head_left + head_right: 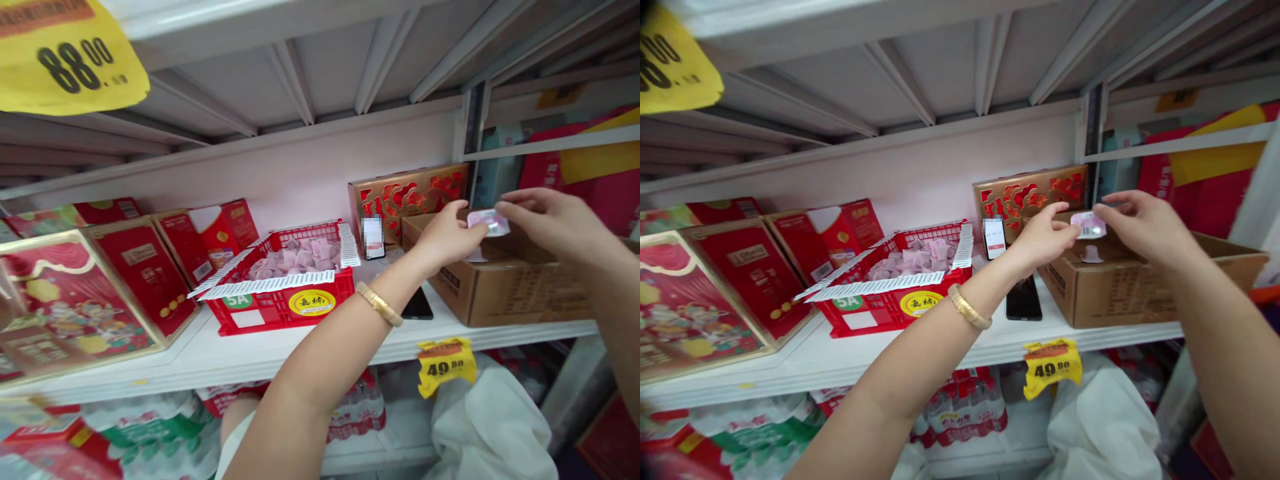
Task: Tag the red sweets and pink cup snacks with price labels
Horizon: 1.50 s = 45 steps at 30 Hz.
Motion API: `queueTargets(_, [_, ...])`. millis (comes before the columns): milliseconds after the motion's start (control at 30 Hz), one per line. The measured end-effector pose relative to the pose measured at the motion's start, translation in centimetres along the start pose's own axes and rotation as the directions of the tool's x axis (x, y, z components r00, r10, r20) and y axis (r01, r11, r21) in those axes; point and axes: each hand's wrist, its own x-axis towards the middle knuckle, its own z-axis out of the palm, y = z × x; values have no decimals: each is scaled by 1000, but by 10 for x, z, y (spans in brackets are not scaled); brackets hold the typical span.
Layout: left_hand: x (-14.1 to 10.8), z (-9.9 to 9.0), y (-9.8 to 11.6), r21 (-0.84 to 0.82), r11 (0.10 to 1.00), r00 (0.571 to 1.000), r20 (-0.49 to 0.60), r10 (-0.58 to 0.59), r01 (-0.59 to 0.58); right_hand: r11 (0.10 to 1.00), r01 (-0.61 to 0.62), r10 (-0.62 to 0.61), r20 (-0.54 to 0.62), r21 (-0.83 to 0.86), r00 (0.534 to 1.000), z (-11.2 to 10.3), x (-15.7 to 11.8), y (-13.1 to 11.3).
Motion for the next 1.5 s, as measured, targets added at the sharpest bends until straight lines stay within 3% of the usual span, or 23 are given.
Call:
queueTargets(67, [-7,-4,-5,180,984,1000,-3,13,-12,966,164,-183,-81,-201,980,-4,7,14])
queueTargets(167, [-31,-20,-12,260,964,999,19,41,-45,917,330,-355,-81,-224,931,-1,-3,13])
queueTargets(267, [-56,-53,-11,273,960,997,2,71,-69,936,316,-318,12,-155,948,17,-23,-15])
queueTargets(333, [-69,-86,-5,308,949,994,-55,92,-71,947,301,-290,105,-112,951,37,-35,-40])
queueTargets(400, [-78,-124,1,373,927,990,-119,71,-22,940,329,-301,245,-85,922,63,-44,-63])
queueTargets(567, [-89,-212,-3,606,774,962,-272,-15,183,839,528,-372,570,-131,732,145,-51,-101])
queueTargets(700, [-98,-249,-22,774,561,955,-217,-202,294,712,659,-273,771,-240,576,209,-48,-116])
queueTargets(800, [-105,-259,-32,795,533,947,-158,-280,290,656,684,-124,848,-319,515,244,-44,-118])
queueTargets(933, [-108,-264,-38,769,573,951,-149,-273,285,617,687,-35,858,-385,513,272,-41,-110])
queueTargets(1067, [-107,-266,-42,777,559,949,-155,-274,288,580,699,-38,843,-419,537,283,-42,-104])
queueTargets(1167, [-108,-265,-44,713,613,940,-239,-244,341,568,714,-101,826,-409,554,280,-43,-107])
queueTargets(1233, [-109,-262,-42,551,721,900,-352,-256,421,566,722,-150,811,-398,565,272,-45,-113])
queueTargets(1333, [-111,-253,-32,73,896,825,-428,-369,438,580,754,-350,743,-306,571,254,-52,-124])
queueTargets(1433, [-117,-240,-19,-369,880,841,-333,-427,300,542,836,-674,551,-84,492,231,-66,-128])
queueTargets(1500, [-126,-228,-12,-483,852,872,-308,-380,201,481,876,-807,408,37,426,215,-78,-124])
